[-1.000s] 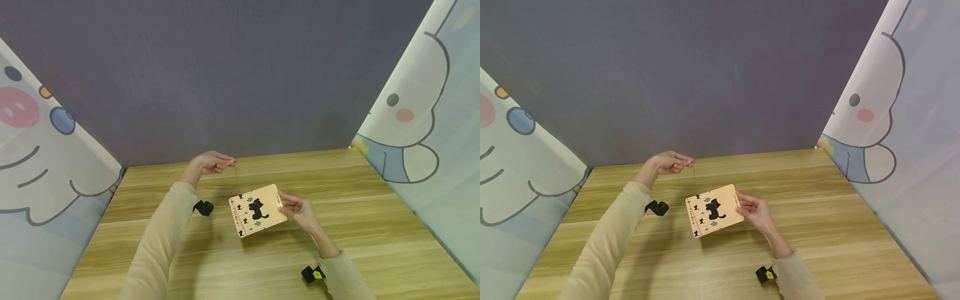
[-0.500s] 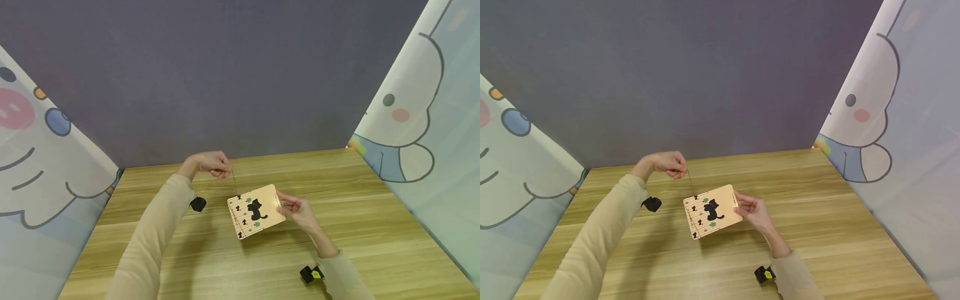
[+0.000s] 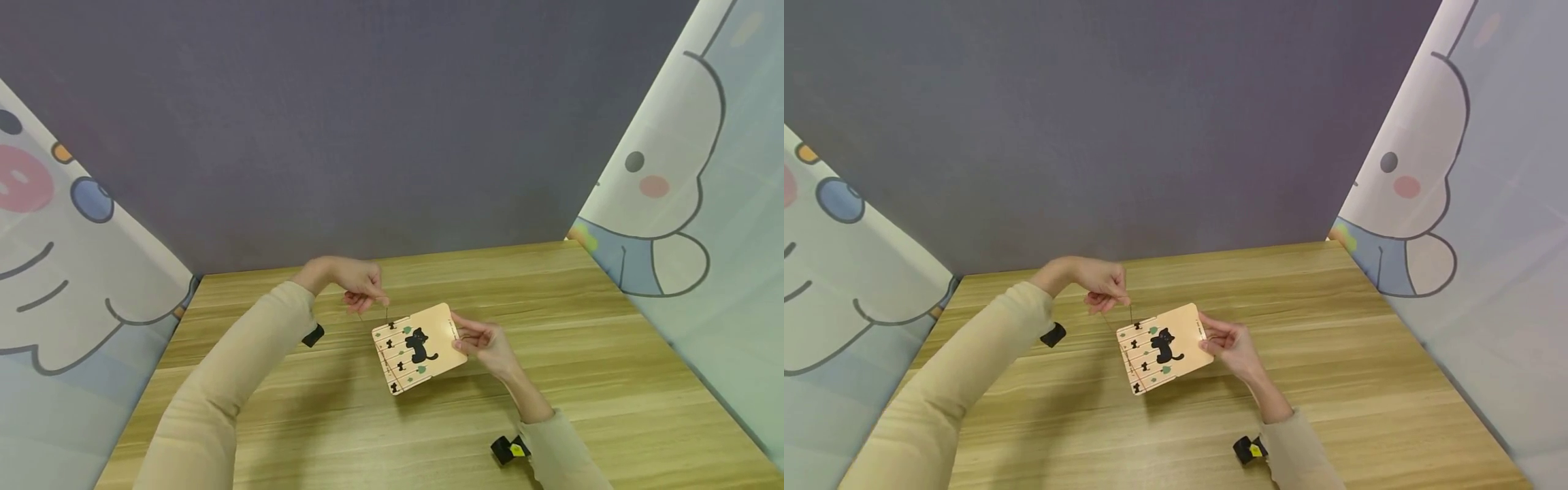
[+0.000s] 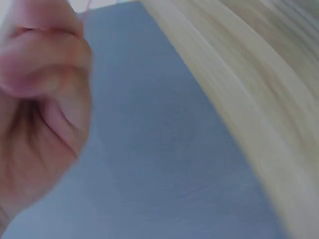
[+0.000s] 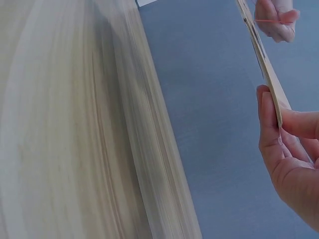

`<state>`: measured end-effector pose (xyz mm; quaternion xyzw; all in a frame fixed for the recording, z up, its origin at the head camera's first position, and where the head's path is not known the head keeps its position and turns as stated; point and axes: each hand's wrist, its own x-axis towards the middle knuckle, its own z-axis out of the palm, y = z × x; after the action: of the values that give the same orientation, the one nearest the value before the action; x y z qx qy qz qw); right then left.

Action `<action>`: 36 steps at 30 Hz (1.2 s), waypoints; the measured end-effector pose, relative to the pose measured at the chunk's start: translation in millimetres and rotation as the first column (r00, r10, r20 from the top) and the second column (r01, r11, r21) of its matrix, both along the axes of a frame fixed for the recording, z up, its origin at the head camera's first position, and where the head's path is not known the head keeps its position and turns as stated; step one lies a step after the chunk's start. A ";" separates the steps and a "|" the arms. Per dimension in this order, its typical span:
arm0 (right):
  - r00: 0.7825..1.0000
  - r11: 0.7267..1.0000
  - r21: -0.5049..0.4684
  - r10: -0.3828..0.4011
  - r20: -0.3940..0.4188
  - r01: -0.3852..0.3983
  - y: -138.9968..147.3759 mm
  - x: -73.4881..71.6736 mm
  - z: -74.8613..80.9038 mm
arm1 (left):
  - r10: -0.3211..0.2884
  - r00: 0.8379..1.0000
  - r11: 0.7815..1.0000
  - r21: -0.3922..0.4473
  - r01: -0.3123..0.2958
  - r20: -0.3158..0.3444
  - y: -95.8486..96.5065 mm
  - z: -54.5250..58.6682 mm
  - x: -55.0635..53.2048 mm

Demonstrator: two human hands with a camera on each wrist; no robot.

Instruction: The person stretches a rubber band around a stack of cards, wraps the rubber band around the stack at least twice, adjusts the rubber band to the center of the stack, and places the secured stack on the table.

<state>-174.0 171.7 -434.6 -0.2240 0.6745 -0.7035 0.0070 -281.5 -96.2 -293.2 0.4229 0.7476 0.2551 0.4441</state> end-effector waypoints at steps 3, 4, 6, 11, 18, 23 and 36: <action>1.000 1.000 0.016 -0.004 0.002 0.004 -0.6 1.1 0.7 | -0.033 0.988 0.992 -0.124 0.014 -0.153 7.2 10.2 9.5; 1.000 1.000 0.018 -0.005 0.005 0.005 -0.9 1.6 1.2 | -0.044 0.977 0.986 -0.168 0.009 -0.209 9.5 14.2 12.9; 1.000 1.000 0.019 -0.008 0.006 0.008 -1.8 1.6 2.3 | -0.059 0.949 0.969 -0.247 -0.020 -0.309 13.4 22.8 19.2; 1.000 1.000 0.014 -0.021 0.002 0.021 -3.5 -0.6 6.0 | -0.117 0.838 0.928 -0.360 -0.099 -0.533 21.0 38.1 31.0; 0.999 0.999 0.000 -0.032 -0.005 0.032 -3.5 -2.6 6.1 | -0.191 0.736 0.930 -0.360 -0.076 -0.649 18.9 31.9 42.4; 0.999 0.999 0.004 -0.052 -0.010 0.052 -1.7 -1.2 4.1 | -0.158 0.745 0.944 -0.320 -0.078 -0.649 8.1 15.9 48.3; 0.987 0.988 0.017 -0.151 0.051 0.151 1.3 -0.4 3.0 | 0.135 0.809 0.989 0.023 -0.149 -0.573 -12.9 -20.3 56.3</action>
<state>-174.4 173.0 -431.6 -0.1538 0.6938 -0.7030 -0.0273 -225.1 -109.1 -313.5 0.4177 0.8787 0.1402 0.1837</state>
